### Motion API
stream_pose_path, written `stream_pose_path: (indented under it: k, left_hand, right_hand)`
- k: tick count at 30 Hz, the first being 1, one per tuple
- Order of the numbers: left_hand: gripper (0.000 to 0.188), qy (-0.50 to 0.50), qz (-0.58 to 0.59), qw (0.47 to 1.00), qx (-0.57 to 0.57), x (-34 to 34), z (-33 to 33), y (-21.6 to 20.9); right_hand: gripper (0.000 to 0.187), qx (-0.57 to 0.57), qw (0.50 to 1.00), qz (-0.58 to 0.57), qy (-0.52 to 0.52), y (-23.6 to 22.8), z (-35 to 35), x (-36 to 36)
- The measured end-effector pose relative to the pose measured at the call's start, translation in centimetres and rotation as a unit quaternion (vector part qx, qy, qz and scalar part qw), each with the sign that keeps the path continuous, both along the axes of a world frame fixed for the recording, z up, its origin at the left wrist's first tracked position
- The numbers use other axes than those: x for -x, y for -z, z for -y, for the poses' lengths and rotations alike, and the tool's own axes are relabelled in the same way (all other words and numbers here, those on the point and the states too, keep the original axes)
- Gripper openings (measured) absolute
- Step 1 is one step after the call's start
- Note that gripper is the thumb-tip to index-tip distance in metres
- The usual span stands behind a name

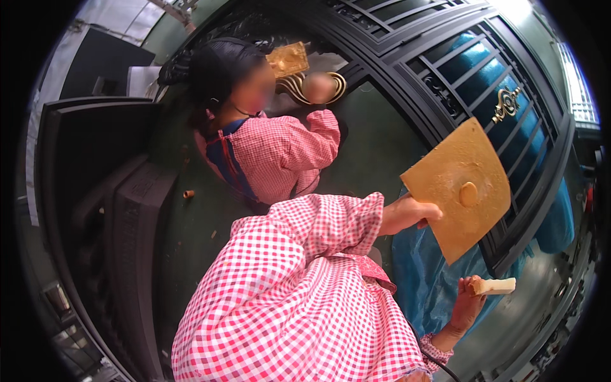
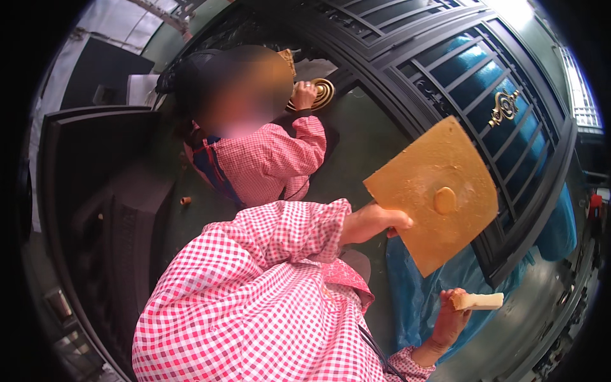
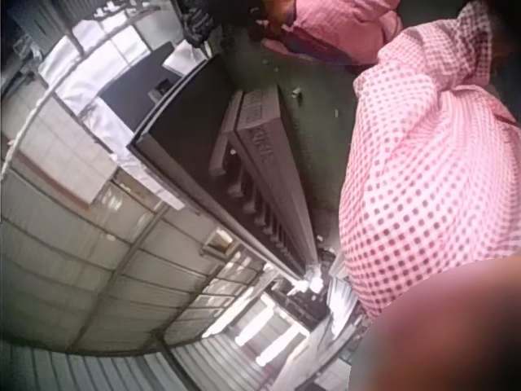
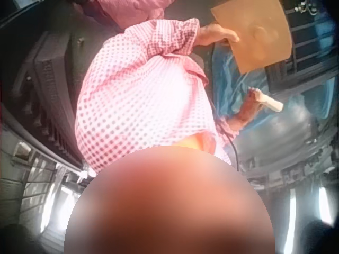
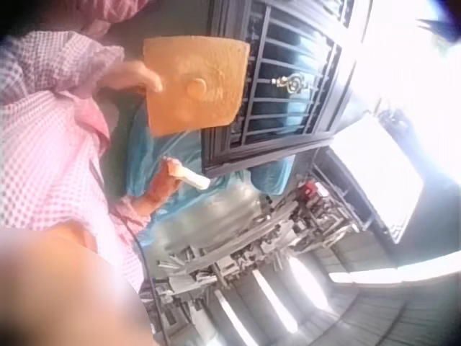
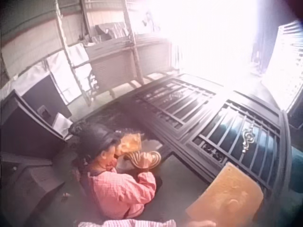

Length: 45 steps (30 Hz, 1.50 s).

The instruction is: The person rubs a white wax block onto a brown paste board, then applies the paste to ornate metal scrollwork on a large black gate. The person repeats this process on multiple decorative elements of the gate.

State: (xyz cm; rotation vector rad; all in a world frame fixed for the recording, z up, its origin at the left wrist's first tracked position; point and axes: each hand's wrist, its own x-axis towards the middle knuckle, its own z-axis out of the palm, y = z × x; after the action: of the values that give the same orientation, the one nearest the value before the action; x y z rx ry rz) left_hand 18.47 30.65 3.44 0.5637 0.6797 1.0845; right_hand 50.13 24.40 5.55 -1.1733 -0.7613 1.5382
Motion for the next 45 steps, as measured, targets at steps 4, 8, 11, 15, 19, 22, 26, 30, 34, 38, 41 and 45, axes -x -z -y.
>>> stream_pose_path:
  k: [4,8,11,15,19,22,26,30,34,38,41,45]
  left_hand:
    - [0.012,-0.041,0.013,0.999,0.017,-0.9,-2.9,-0.9]
    - [0.012,-0.069,0.000,0.997,0.020,-1.8,-4.8,-1.2]
    - [0.013,-0.073,-0.003,0.997,-0.005,-3.0,-5.7,-0.7]
    - [0.012,-0.104,0.004,0.995,-0.002,-5.3,-6.0,-0.6]
    - [0.013,-0.098,-0.003,0.994,0.050,-8.4,-7.0,0.3]
    - [0.018,-0.084,-0.029,0.993,0.076,-8.5,-6.9,0.3]
    - [0.015,-0.099,0.003,0.990,0.097,-9.5,-8.4,-1.3]
    - [0.012,-0.068,0.003,0.994,0.085,-11.0,-9.9,-1.2]
    - [0.014,-0.045,-0.004,0.997,0.063,-11.6,-11.5,-1.6]
    - [0.015,-0.038,-0.006,0.997,0.061,-11.4,-12.7,-1.4]
    - [0.018,-0.019,-0.021,0.998,0.064,-10.6,-14.0,-0.8]
    - [0.021,-0.019,-0.028,0.996,0.078,-10.6,-15.4,-0.5]
  right_hand:
    - [0.034,-0.027,0.999,-0.005,-0.031,0.2,-3.5,-1.2]
    - [0.042,-0.039,0.998,-0.014,-0.040,0.5,-6.7,-2.4]
    - [0.043,-0.048,0.997,-0.019,-0.059,1.0,-9.6,-4.1]
    - [0.043,-0.089,0.994,-0.018,-0.058,0.6,-11.8,-5.8]
    - [0.041,-0.069,0.992,-0.050,-0.098,2.3,-15.2,-11.8]
    - [0.046,-0.139,0.987,-0.038,-0.067,-0.2,-16.6,-8.2]
    - [0.041,-0.199,0.979,0.043,0.001,-1.3,-18.6,-7.4]
    - [0.027,-0.246,0.954,0.170,0.003,-5.5,-20.6,-3.7]
    - [0.025,-0.268,0.906,0.328,-0.011,-5.7,-22.3,-1.5]
    - [0.030,-0.288,0.836,0.467,-0.018,-4.6,-23.3,-0.8]
    - [0.031,-0.296,0.806,0.512,-0.023,-4.3,-24.5,0.1]
    - [0.028,-0.354,0.735,0.577,-0.026,-5.4,-26.6,1.5]
